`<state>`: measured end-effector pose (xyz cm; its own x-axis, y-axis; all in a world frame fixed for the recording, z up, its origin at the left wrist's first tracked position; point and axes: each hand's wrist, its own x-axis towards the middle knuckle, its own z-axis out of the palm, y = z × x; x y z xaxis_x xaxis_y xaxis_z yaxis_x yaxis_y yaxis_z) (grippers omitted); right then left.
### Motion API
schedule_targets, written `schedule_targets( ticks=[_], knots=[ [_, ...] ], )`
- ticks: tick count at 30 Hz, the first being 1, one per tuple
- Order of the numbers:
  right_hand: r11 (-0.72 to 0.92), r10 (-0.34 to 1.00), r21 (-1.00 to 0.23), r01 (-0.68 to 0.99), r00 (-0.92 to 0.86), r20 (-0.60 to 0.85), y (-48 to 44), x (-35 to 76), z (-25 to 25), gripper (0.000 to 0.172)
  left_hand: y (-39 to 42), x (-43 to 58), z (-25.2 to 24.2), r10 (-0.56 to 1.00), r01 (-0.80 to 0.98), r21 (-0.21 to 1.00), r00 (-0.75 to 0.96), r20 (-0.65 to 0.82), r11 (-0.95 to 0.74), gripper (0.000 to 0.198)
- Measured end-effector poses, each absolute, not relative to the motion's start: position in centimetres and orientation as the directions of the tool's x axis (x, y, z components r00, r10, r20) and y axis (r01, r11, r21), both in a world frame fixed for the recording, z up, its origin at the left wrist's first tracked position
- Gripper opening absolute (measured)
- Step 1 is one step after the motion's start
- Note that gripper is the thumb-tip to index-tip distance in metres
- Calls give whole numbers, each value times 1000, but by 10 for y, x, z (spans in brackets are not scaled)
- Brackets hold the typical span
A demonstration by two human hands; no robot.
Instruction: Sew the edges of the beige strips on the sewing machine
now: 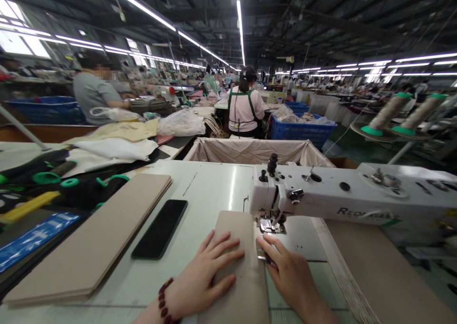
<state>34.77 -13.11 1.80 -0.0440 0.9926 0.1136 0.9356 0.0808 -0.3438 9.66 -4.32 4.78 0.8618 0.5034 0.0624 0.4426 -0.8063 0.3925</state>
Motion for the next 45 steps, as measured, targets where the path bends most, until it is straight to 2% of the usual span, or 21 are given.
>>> schedule_targets(
  ticks=[6, 27, 40, 45],
  knots=[
    [84, 992, -345, 935, -44, 122, -131, 349, 16, 70, -43, 97, 47, 514, 472, 371, 857, 19, -800, 52],
    [86, 991, -360, 929, -44, 125, -132, 351, 13, 70, -42, 96, 46, 496, 453, 368, 868, 29, -812, 49],
    [90, 990, -353, 931, -45, 132, -131, 350, 14, 69, -42, 96, 42, 469, 411, 353, 879, 93, -840, 52],
    [91, 990, -350, 932, -47, 131, -131, 350, 15, 70, -42, 97, 44, 457, 412, 336, 887, 63, -847, 55]
  ],
)
